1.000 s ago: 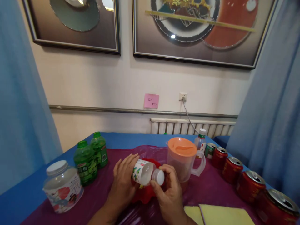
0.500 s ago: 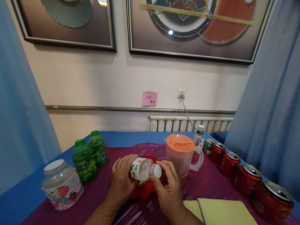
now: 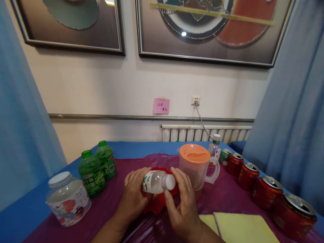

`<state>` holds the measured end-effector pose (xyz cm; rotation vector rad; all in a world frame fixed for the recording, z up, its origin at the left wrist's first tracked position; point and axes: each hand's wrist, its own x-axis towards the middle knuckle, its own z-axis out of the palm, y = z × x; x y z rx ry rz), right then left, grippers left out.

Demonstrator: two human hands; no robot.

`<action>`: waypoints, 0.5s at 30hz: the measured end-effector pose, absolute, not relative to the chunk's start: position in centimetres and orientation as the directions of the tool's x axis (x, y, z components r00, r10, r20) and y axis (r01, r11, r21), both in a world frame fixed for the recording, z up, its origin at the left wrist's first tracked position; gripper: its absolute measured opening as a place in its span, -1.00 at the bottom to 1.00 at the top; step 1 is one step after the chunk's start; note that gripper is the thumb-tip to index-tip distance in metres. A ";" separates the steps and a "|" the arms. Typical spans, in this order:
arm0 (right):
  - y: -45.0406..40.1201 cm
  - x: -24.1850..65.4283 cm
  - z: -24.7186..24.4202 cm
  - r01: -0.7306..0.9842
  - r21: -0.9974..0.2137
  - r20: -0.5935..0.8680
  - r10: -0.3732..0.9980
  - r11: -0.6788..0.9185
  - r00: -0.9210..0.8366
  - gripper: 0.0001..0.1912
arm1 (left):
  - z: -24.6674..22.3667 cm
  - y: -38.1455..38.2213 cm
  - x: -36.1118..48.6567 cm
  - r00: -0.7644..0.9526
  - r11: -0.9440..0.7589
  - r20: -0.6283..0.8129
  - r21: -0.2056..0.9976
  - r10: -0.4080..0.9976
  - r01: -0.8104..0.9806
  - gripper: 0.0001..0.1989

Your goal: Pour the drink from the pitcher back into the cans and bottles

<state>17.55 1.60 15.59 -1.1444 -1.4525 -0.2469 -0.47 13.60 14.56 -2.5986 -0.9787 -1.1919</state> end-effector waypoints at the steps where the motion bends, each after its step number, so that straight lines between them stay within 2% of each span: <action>1: 1.6 17.5 15.7 0.741 -0.469 0.845 0.489 0.481 0.217 -0.38 | 14.6 13.5 -0.5 0.482 -0.784 0.714 0.150 0.508 0.603 -0.44; 3: 1.8 17.6 15.8 0.723 -0.514 0.824 0.499 0.461 0.268 -0.39 | 14.9 13.4 -0.4 0.487 -0.781 0.709 0.144 0.510 0.608 -0.44; 6: 2.1 17.7 16.0 0.687 -0.574 0.785 0.539 0.445 0.307 -0.56 | 15.4 13.1 -0.3 0.490 -0.777 0.704 0.140 0.514 0.614 -0.45; 9: 2.1 17.7 16.1 0.686 -0.565 0.787 0.549 0.457 0.282 -0.68 | 15.4 13.1 -0.3 0.486 -0.777 0.704 0.149 0.517 0.612 -0.46; 15: 1.6 17.5 15.6 0.749 -0.469 0.833 0.516 0.468 0.200 -0.52 | 15.1 13.4 -0.4 0.495 -0.788 0.700 0.158 0.515 0.595 -0.43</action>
